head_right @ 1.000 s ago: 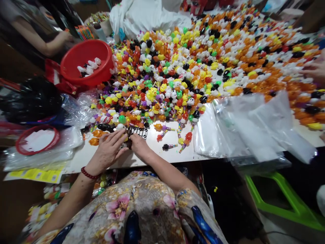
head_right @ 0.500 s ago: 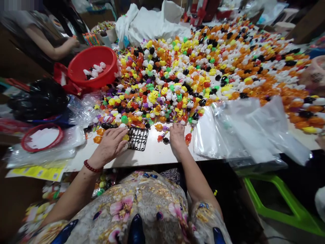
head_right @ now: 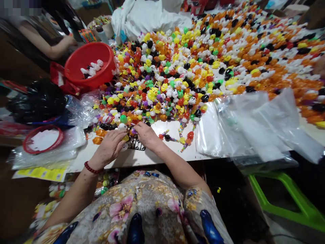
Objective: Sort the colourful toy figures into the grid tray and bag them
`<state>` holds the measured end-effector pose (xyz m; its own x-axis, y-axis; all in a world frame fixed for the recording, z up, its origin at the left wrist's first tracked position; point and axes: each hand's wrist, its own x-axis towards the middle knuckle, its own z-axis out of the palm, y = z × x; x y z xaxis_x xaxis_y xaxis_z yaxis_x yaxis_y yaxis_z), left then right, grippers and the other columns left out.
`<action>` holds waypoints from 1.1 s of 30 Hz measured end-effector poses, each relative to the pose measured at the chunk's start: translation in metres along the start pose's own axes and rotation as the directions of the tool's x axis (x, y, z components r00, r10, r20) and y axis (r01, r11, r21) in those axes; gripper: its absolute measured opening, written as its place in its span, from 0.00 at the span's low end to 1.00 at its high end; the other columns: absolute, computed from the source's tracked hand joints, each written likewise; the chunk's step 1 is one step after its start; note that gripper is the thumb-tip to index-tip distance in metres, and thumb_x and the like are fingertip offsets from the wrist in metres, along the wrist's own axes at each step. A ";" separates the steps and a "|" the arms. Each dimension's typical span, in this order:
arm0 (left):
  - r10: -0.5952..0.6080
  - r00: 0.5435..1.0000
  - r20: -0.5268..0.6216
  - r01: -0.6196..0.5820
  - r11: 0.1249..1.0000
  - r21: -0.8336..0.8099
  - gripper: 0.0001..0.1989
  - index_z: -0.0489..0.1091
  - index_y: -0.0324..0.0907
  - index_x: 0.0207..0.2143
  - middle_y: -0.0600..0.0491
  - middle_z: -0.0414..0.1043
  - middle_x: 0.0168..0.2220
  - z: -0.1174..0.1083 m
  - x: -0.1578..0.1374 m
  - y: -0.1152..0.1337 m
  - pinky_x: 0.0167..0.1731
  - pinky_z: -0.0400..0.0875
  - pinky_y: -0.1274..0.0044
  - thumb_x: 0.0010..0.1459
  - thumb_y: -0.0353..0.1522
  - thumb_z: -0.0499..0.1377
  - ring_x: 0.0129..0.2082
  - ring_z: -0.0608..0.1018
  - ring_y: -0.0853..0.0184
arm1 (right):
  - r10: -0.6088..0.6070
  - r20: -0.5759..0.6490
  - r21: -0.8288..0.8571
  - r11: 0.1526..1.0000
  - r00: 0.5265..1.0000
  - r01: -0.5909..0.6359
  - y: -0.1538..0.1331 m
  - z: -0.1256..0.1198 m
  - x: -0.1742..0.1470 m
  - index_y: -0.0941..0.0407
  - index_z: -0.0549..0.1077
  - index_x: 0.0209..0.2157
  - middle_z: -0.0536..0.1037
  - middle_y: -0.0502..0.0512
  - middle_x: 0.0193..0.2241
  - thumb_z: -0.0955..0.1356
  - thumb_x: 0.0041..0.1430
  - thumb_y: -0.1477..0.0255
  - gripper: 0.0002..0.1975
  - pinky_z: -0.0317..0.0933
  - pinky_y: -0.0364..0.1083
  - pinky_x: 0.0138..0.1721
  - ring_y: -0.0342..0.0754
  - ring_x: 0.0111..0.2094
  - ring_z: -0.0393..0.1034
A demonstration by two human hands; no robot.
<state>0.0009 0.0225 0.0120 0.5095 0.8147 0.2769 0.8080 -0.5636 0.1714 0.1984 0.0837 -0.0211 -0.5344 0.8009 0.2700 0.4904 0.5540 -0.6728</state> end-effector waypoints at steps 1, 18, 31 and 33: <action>0.003 1.000 0.001 -0.003 1.000 -0.001 0.18 0.68 0.40 0.53 0.43 0.74 0.52 0.000 0.000 0.000 0.55 0.66 0.62 0.68 0.34 0.45 0.53 0.73 0.58 | 0.005 0.010 0.015 1.000 1.000 -0.005 -0.004 0.003 0.005 0.56 0.74 0.41 0.73 0.56 0.39 0.62 0.62 0.82 0.12 0.63 0.45 0.45 0.48 0.41 0.69; 0.048 0.993 -0.107 -0.040 0.996 0.081 0.22 0.59 0.42 0.62 0.42 0.69 0.58 0.013 -0.004 -0.008 0.55 0.64 0.62 0.67 0.35 0.48 0.57 0.70 0.54 | 0.190 -0.016 0.336 0.926 0.982 -0.174 -0.024 0.022 -0.005 0.55 0.64 0.56 0.77 0.57 0.47 0.59 0.68 0.73 0.17 0.65 0.47 0.52 0.47 0.49 0.73; 0.031 0.989 -0.144 -0.028 0.999 0.022 0.23 0.61 0.46 0.62 0.45 0.70 0.57 0.020 -0.005 -0.009 0.55 0.64 0.60 0.66 0.36 0.48 0.56 0.71 0.54 | 0.674 -0.512 -0.057 0.592 0.532 -0.804 0.050 -0.050 -0.172 0.55 0.66 0.47 0.77 0.58 0.35 0.69 0.54 0.59 0.22 0.68 0.51 0.36 0.56 0.36 0.75; 0.043 0.988 -0.147 -0.041 0.999 0.020 0.23 0.61 0.46 0.62 0.44 0.70 0.57 0.019 -0.005 -0.009 0.55 0.63 0.60 0.66 0.36 0.49 0.56 0.71 0.54 | 0.709 -0.510 -0.008 0.562 0.487 -0.827 0.051 -0.051 -0.171 0.56 0.65 0.48 0.78 0.58 0.33 0.67 0.54 0.63 0.21 0.67 0.51 0.37 0.56 0.36 0.75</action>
<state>-0.0037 0.0262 -0.0090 0.4949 0.7607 0.4201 0.7923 -0.5936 0.1415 0.3500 -0.0138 -0.0670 0.4385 0.8987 0.0057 0.7232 -0.3491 -0.5959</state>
